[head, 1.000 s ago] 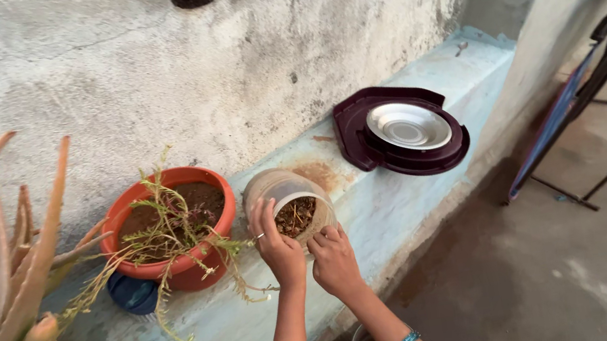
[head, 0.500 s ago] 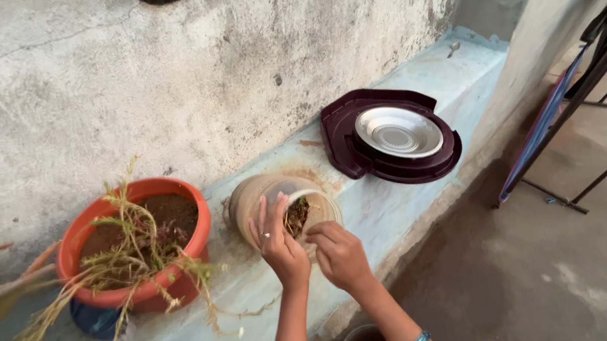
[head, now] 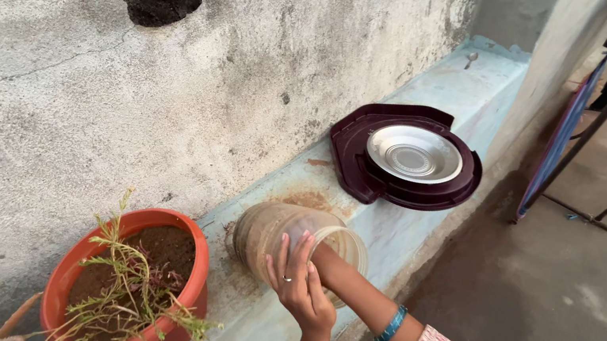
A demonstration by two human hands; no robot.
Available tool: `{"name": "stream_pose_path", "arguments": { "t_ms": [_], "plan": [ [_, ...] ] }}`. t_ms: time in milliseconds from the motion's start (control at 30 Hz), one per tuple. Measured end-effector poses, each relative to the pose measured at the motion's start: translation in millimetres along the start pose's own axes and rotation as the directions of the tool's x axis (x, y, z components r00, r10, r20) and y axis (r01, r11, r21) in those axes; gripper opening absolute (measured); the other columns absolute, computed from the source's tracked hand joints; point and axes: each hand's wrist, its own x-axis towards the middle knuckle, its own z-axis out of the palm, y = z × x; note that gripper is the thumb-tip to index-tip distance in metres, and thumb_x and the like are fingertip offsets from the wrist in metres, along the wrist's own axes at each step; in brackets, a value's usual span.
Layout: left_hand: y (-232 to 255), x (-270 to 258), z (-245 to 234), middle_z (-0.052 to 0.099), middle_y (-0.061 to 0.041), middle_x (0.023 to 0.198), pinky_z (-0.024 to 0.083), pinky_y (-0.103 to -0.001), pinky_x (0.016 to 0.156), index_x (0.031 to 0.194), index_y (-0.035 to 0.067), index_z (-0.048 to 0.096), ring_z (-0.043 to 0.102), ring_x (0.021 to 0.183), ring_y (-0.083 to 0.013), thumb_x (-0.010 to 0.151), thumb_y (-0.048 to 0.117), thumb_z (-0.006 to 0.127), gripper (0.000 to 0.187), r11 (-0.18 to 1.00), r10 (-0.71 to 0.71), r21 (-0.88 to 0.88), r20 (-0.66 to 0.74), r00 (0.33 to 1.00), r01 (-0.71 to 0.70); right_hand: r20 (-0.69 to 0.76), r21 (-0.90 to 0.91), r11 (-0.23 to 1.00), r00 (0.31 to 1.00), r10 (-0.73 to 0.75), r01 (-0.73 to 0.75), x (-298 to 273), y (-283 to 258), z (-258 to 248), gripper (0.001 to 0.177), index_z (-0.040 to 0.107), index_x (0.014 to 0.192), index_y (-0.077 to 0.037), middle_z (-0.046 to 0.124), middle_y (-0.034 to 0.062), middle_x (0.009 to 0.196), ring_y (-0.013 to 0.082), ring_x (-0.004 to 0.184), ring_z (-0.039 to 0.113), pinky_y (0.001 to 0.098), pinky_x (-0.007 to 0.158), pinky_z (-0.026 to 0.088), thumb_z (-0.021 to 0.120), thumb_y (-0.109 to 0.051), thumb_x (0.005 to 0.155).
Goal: The person waters potted aloe and basil plants using a metal cup and then clears debris from the soil of the basil plant by hand.
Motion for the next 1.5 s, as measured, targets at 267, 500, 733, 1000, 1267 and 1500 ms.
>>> {"name": "stream_pose_path", "arguments": {
  "t_ms": [267, 500, 733, 1000, 1267, 1500],
  "plan": [
    [-1.0, 11.9, -1.7, 0.072, -0.006, 0.134, 0.019, -0.055, 0.128, 0.127, 0.008, 0.072, 0.053, 0.144, -0.0327, 0.100, 0.014, 0.043, 0.040, 1.000, -0.025, 0.004, -0.023, 0.999, 0.025, 0.258, 0.077, 0.934, 0.912, 0.320, -0.349, 10.8, -30.3, -49.9, 0.038, 0.070, 0.119, -0.006, 0.070, 0.0184, 0.121, 0.0358, 0.112, 0.065, 0.0462, 0.095, 0.052, 0.065, -0.027, 0.087],
    [0.0, 13.8, 0.8, 0.071, -0.007, 0.133, 0.019, -0.055, 0.127, 0.129, 0.005, 0.070, 0.053, 0.143, -0.0328, 0.102, 0.016, 0.042, 0.040, 1.000, -0.010, 0.022, -0.021, 1.000, 0.010, 0.291, 0.085, 0.932, 0.903, 0.315, -0.353, 29.1, -35.7, -64.6, 0.035, 0.070, 0.118, -0.006, 0.070, 0.0170, 0.122, 0.0336, 0.114, 0.066, 0.0440, 0.097, 0.051, 0.063, -0.026, 0.090],
    [-1.1, 18.1, 6.5, 0.072, -0.007, 0.133, 0.021, -0.055, 0.128, 0.128, 0.006, 0.071, 0.054, 0.142, -0.0322, 0.102, 0.016, 0.043, 0.039, 0.999, -0.019, 0.040, -0.051, 0.999, 0.022, 0.471, 0.144, 0.944, 0.860, 0.197, -0.295, 28.2, -27.3, -51.3, 0.034, 0.072, 0.117, -0.006, 0.070, 0.0178, 0.123, 0.0335, 0.115, 0.066, 0.0435, 0.101, 0.050, 0.063, -0.024, 0.091],
    [-1.3, 23.8, -2.4, 0.072, -0.008, 0.132, 0.023, -0.054, 0.128, 0.127, 0.004, 0.070, 0.055, 0.141, -0.0334, 0.100, 0.014, 0.044, 0.039, 1.000, -0.024, 0.012, -0.052, 0.998, 0.025, 0.401, 0.112, 0.987, 0.914, 0.065, -0.119, 48.2, -41.4, -55.7, 0.030, 0.073, 0.111, -0.004, 0.068, 0.0214, 0.125, 0.0366, 0.115, 0.064, 0.0441, 0.099, 0.050, 0.064, -0.022, 0.088],
    [-0.3, 21.2, -5.9, 0.072, -0.009, 0.131, 0.025, -0.054, 0.127, 0.126, 0.004, 0.070, 0.056, 0.141, -0.0330, 0.100, 0.013, 0.044, 0.037, 1.000, -0.017, -0.007, -0.054, 0.998, 0.017, 0.584, 0.067, 0.978, 0.803, 0.121, -0.196, 63.5, -49.2, -71.1, 0.036, 0.072, 0.114, -0.009, 0.068, 0.0176, 0.128, 0.0345, 0.118, 0.063, 0.0432, 0.103, 0.048, 0.064, -0.034, 0.089],
    [-1.0, 22.6, -9.9, 0.073, -0.010, 0.129, 0.026, -0.054, 0.127, 0.124, 0.004, 0.071, 0.056, 0.141, -0.0340, 0.100, 0.013, 0.047, 0.036, 0.999, -0.030, -0.043, -0.040, 0.999, 0.029, 0.482, 0.057, 0.996, 0.876, 0.036, -0.072, 62.1, -38.2, -41.8, 0.042, 0.067, 0.125, -0.007, 0.060, 0.0209, 0.138, 0.0368, 0.125, 0.058, 0.0450, 0.108, 0.043, 0.061, -0.032, 0.093]
  ]
}}
